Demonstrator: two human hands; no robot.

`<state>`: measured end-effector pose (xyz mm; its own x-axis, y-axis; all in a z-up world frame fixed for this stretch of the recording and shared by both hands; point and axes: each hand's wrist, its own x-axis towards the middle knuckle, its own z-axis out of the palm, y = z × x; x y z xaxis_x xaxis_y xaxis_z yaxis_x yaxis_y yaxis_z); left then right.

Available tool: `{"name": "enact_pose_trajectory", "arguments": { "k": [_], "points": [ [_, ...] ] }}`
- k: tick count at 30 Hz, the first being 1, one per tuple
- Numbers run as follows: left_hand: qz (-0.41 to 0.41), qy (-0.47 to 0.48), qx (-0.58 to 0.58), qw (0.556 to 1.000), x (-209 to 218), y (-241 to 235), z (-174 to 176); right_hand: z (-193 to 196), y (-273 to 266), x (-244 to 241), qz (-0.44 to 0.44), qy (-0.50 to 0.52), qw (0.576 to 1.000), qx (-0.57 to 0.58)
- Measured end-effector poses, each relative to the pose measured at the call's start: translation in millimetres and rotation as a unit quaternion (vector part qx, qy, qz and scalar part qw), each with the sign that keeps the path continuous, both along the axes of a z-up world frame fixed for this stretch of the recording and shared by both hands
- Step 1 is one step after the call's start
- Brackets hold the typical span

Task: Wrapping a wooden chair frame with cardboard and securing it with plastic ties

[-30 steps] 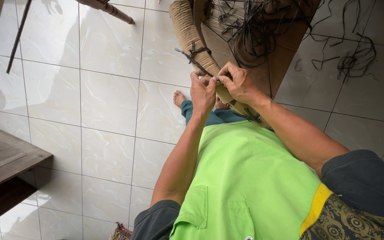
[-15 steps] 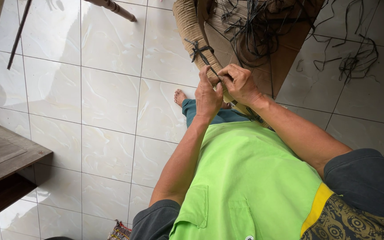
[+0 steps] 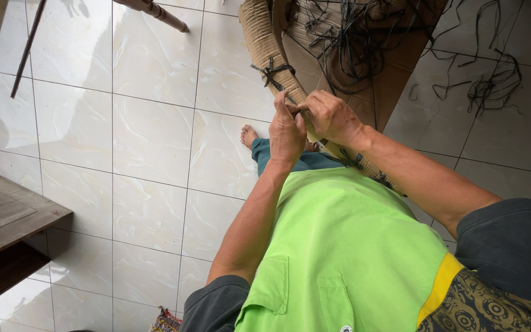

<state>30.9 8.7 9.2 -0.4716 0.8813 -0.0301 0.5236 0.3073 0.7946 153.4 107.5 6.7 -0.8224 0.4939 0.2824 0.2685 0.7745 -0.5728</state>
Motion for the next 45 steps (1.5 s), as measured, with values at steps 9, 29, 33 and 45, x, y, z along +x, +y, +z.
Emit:
{"name": "enact_pose_trajectory", "arguments": {
  "k": [9,29,33,45],
  "points": [
    [-0.029,0.099,0.065,0.993,-5.6,-7.1,-24.7,16.0,30.0,-4.3,0.029,-0.120,0.925,-0.359],
    [-0.045,0.427,0.101,0.898,-0.9,-11.6,-36.8,-29.9,33.7,-3.2,-0.053,-0.087,0.857,-0.505],
    [-0.053,0.420,0.104,0.900,-2.1,-9.2,-26.1,-19.0,32.4,-7.2,-0.070,-0.090,0.858,-0.501],
    [-0.050,0.357,0.104,0.927,-8.0,-5.2,-13.2,-45.0,28.4,-4.8,-0.089,-0.058,0.865,-0.491]
  ]
}}
